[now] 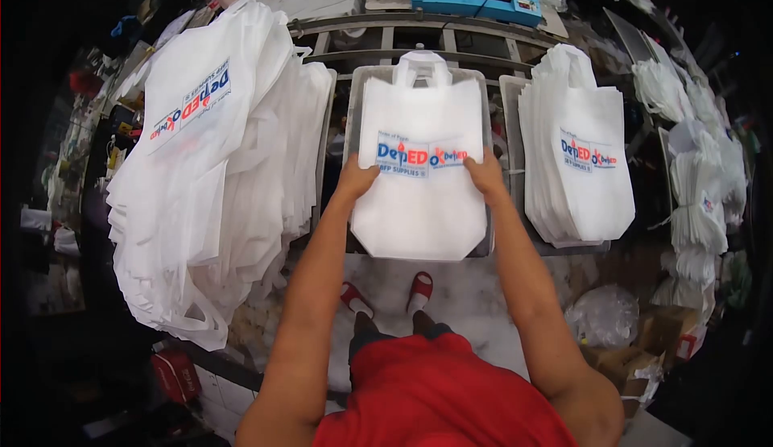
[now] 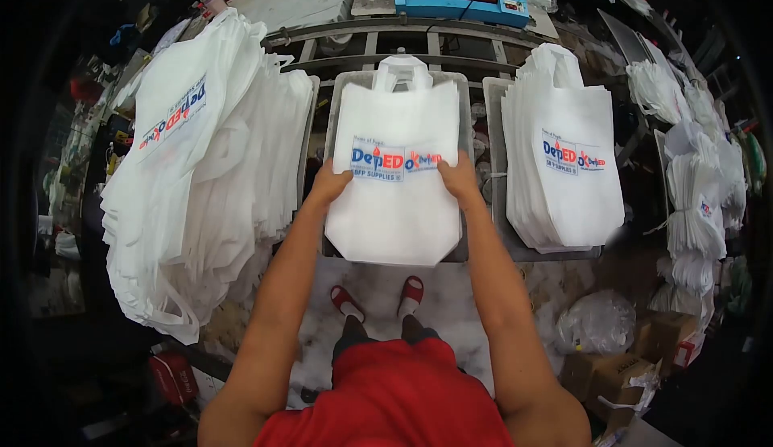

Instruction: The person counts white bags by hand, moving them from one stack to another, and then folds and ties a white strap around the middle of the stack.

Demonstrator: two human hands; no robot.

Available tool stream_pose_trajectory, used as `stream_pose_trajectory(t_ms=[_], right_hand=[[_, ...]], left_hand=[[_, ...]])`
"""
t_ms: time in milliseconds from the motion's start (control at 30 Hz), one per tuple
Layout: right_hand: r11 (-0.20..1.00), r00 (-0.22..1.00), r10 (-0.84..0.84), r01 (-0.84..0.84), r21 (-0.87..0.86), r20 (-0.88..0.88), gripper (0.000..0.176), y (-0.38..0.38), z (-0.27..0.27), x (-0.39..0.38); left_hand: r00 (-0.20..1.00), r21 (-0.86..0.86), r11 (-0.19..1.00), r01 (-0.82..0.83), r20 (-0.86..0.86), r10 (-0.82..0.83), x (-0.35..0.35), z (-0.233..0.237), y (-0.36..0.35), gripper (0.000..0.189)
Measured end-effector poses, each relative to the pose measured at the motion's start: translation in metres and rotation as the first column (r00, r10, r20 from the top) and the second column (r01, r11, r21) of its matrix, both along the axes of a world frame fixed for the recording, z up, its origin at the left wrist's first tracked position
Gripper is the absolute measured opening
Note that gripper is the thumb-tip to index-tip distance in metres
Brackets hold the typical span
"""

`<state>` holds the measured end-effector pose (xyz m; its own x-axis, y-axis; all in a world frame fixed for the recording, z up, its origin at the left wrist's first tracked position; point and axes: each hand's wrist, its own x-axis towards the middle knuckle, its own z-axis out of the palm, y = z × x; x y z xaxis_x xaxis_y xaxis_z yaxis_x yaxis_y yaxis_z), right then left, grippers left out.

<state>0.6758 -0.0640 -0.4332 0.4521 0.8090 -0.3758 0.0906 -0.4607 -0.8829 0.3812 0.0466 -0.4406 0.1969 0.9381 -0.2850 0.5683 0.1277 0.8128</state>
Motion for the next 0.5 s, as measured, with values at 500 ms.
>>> stream_pose_trajectory(t_ms=[500], right_hand=[[0.656,0.938,-0.190,-0.100,0.748,0.292,0.063,-0.036,0.061,0.018]], left_hand=[[0.878,0.635,0.747,-0.199,0.453,-0.151,0.003,0.063,-0.027,0.051]])
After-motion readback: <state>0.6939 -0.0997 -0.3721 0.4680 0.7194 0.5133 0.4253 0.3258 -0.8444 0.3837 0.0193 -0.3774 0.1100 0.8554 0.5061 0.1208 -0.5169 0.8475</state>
